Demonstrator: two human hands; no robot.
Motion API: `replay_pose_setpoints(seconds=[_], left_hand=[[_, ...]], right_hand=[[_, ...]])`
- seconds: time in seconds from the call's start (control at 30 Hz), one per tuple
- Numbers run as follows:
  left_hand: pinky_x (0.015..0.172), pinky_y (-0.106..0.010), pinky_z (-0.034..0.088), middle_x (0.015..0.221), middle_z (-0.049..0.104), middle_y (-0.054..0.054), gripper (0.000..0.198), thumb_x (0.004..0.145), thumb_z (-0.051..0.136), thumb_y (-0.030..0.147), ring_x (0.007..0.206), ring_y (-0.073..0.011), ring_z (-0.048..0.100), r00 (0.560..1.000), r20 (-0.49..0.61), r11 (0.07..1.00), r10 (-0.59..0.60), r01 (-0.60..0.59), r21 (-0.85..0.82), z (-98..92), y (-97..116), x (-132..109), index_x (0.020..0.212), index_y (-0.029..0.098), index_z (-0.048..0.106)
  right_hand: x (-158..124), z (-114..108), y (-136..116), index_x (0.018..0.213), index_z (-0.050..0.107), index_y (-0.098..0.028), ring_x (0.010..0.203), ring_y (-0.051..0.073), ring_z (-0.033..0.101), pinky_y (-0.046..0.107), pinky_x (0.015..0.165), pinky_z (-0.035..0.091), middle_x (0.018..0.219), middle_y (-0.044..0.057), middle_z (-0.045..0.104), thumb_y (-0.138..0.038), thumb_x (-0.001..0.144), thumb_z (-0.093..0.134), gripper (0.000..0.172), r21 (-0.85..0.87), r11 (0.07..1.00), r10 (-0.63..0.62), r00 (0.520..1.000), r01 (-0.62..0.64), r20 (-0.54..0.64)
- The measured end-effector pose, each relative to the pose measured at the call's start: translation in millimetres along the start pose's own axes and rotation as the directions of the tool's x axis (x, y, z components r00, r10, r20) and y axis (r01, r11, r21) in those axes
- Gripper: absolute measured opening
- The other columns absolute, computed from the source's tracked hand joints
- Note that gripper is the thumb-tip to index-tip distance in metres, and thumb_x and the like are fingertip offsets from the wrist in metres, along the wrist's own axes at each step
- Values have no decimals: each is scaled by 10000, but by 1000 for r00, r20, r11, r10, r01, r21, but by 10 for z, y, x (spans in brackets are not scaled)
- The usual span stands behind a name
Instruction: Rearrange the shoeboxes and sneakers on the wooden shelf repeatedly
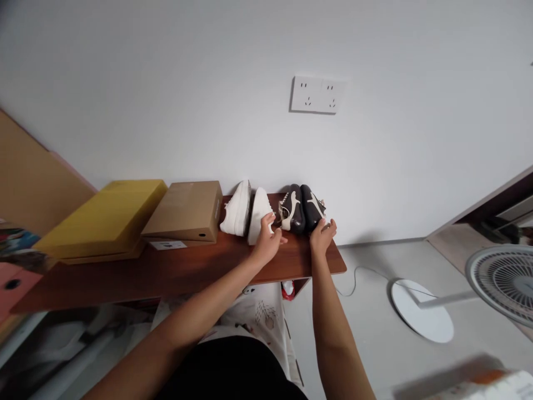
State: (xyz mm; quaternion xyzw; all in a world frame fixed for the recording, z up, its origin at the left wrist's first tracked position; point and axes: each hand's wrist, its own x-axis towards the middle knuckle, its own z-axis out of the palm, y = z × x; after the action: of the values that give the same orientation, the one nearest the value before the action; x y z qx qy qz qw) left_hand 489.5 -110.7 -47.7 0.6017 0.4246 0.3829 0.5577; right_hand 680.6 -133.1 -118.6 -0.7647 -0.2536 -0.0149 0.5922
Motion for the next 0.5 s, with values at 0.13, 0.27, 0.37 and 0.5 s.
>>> replay_pose_setpoints(seconds=[0.13, 0.27, 0.37, 0.5], left_hand=[[896, -383, 575, 1489, 442, -185, 573, 893, 522, 175, 990, -206, 689, 965, -172, 961, 197, -155, 227, -620, -241, -247, 1451, 219, 400], [1130, -418, 403, 1590, 245, -262, 796, 835, 582, 186, 1463, -326, 343, 909, -381, 916, 169, -3, 401, -997, -309, -42, 1542, 104, 224], [1121, -403, 403, 1575, 255, -269, 968, 788, 659, 273, 1444, -351, 374, 933, -361, 891, 2, 162, 424, -1086, -277, 175, 1575, 97, 125], [1025, -401, 470, 1543, 302, -245, 1131, 708, 748, 392, 1300, -362, 540, 967, -244, 849, -69, 186, 494, -1156, -261, 285, 1597, 158, 89]], right_hand=[[-195, -52, 1, 1397, 403, -105, 1218, 305, 535, 491, 1053, 443, 1347, 239, 446, -555, 975, 316, 622, 3, 998, 58, 990, -58, -125], [-390, -120, 10, 1398, 403, -113, 1259, 299, 492, 490, 1037, 468, 1349, 223, 434, -528, 987, 280, 596, 35, 998, 57, 982, -52, -178], [-489, -158, 5, 1390, 417, -137, 1198, 278, 530, 437, 913, 557, 1345, 196, 431, -538, 977, 284, 591, 87, 993, 96, 982, -83, -162], [-521, -175, -27, 1343, 466, -159, 1108, 251, 583, 383, 812, 596, 1332, 175, 428, -566, 959, 312, 580, 104, 989, 117, 982, -102, -150]])
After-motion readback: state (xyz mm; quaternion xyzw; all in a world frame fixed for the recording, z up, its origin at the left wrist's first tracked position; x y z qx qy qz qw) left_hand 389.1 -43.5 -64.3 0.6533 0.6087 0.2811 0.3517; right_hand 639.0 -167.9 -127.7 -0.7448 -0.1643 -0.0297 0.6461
